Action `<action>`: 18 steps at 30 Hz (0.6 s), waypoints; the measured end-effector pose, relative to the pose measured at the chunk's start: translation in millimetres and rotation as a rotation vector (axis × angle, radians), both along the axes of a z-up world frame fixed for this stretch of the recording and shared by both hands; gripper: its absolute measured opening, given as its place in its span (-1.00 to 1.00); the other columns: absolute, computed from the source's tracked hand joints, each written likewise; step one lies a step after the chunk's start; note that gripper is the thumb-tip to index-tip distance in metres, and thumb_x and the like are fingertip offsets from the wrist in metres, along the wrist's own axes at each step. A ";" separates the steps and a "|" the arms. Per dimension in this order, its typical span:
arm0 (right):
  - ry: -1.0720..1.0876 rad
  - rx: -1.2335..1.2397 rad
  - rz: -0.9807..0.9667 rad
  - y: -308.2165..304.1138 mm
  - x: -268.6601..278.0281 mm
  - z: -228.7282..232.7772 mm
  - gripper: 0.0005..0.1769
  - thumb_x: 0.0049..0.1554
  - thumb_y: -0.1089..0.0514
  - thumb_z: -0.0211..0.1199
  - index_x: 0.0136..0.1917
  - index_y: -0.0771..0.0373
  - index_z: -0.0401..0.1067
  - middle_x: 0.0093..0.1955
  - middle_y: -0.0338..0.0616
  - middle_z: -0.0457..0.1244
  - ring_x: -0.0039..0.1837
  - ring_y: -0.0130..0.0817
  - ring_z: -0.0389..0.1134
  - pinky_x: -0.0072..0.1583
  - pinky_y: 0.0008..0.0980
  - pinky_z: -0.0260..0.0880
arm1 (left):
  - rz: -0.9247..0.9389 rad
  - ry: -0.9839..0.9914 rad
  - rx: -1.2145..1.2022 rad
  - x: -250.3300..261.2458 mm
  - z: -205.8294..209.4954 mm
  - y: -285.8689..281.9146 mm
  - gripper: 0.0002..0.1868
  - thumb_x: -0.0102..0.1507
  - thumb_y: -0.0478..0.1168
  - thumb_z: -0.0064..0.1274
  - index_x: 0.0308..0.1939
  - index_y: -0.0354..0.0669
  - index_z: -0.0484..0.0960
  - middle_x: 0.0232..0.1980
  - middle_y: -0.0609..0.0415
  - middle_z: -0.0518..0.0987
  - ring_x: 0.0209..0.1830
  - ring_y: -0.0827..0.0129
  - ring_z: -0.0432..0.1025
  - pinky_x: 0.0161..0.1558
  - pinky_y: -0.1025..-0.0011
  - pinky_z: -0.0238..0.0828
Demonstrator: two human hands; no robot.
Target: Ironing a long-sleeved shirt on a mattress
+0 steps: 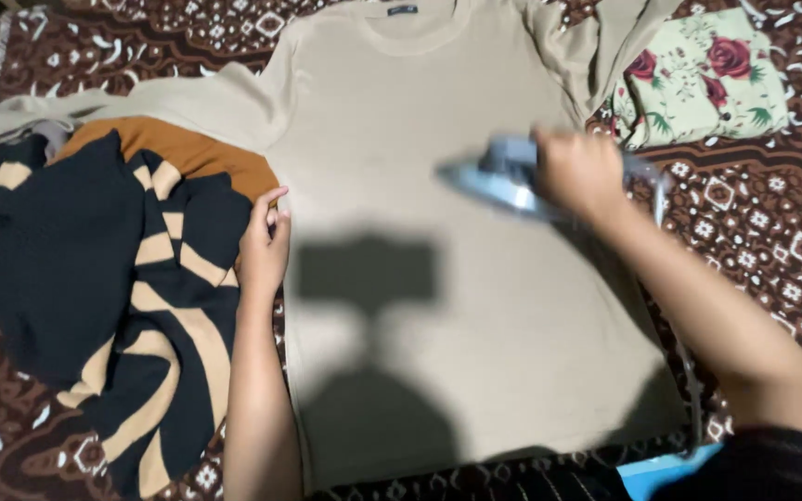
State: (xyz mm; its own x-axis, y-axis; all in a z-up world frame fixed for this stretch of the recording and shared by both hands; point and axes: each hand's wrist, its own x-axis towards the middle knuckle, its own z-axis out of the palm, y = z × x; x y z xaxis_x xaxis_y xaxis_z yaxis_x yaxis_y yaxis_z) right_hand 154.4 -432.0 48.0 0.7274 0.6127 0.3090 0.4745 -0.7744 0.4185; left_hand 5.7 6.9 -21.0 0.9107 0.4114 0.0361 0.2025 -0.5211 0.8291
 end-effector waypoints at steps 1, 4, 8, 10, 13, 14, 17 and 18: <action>-0.169 0.030 -0.062 0.1 39.8 -15.7 -0.94 0.08 -0.04 0.24 -0.17 -0.12 0.42 -0.39 -0.33 0.32 -0.35 -0.30 0.42 -0.33 -0.29 0.36 | -0.016 -0.007 0.043 -1.7 3.3 -1.5 -0.64 0.43 -0.14 -0.10 0.30 0.26 0.50 -0.24 0.13 0.42 -0.23 0.23 0.40 -0.13 0.17 0.32; -0.221 0.103 -0.249 11.3 122.6 -41.0 -0.91 0.05 0.07 0.17 -0.21 -0.01 0.49 -0.37 -0.19 0.34 -0.36 -0.14 0.43 -0.36 -0.23 0.37 | -0.049 -0.046 0.071 -4.2 5.9 -3.2 -0.64 0.42 -0.12 -0.13 0.30 0.21 0.48 -0.29 0.26 0.36 -0.33 0.41 0.34 -0.18 0.38 0.23; 0.179 0.222 -0.360 9.0 125.7 -25.3 -0.65 -0.03 0.09 0.19 -0.09 0.37 0.59 -0.19 0.28 0.40 -0.18 0.34 0.47 -0.19 0.12 0.51 | -0.097 -0.120 0.041 -3.5 3.9 -1.5 -0.65 0.44 -0.17 -0.14 0.31 0.10 0.47 -0.35 0.26 0.26 -0.35 0.45 0.24 -0.13 0.46 0.19; 0.250 0.198 -0.417 -3.6 77.9 -16.1 -0.66 0.01 0.12 0.14 -0.10 0.38 0.59 -0.18 0.28 0.41 -0.15 0.33 0.48 -0.16 0.11 0.51 | -0.100 -0.114 0.033 -6.1 8.4 -3.0 -0.66 0.44 -0.17 -0.14 0.31 0.09 0.48 -0.36 0.27 0.23 -0.37 0.47 0.22 -0.16 0.46 0.17; 0.324 0.188 -0.526 -31.8 -14.9 4.8 -0.66 0.07 0.13 0.08 -0.07 0.39 0.57 -0.14 0.28 0.42 -0.11 0.33 0.47 -0.10 0.13 0.49 | -0.098 -0.124 0.013 -3.5 7.1 -2.3 -0.66 0.44 -0.19 -0.13 0.30 0.08 0.49 -0.37 0.27 0.24 -0.36 0.48 0.24 -0.14 0.47 0.19; 0.338 0.197 -0.574 -42.9 -50.7 12.4 -0.65 0.08 0.11 0.07 -0.04 0.38 0.54 -0.11 0.28 0.42 -0.10 0.33 0.47 -0.07 0.16 0.48 | -0.088 -0.130 -0.001 -4.1 3.8 -3.0 -0.66 0.42 -0.22 -0.12 0.29 0.09 0.50 -0.37 0.28 0.27 -0.33 0.47 0.27 -0.09 0.47 0.23; 0.517 0.201 -0.767 -72.3 -142.4 37.1 -0.60 0.19 0.04 -0.04 0.05 0.32 0.50 -0.11 0.34 0.43 -0.04 0.40 0.47 0.00 0.20 0.46 | -0.105 -0.165 0.019 -2.5 -0.6 -0.9 -0.66 0.44 -0.22 -0.11 0.30 0.06 0.50 -0.34 0.27 0.26 -0.30 0.45 0.27 -0.08 0.45 0.23; 0.513 0.195 -0.772 -81.9 -166.7 39.8 -0.60 0.19 0.04 -0.04 0.05 0.32 0.50 -0.11 0.34 0.43 -0.04 0.40 0.47 0.00 0.20 0.46 | -0.108 -0.166 0.010 -2.2 -1.9 -0.7 -0.66 0.44 -0.22 -0.11 0.30 0.06 0.50 -0.34 0.27 0.26 -0.30 0.45 0.27 -0.08 0.45 0.23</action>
State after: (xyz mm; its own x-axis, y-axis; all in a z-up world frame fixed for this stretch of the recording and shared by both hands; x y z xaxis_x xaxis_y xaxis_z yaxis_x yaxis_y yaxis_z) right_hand -12.3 -514.0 87.7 0.9857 -0.1231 -0.1147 -0.1078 -0.9855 0.1314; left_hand 3.5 6.2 -23.0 0.9308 0.3107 0.1928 0.0064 -0.5410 0.8410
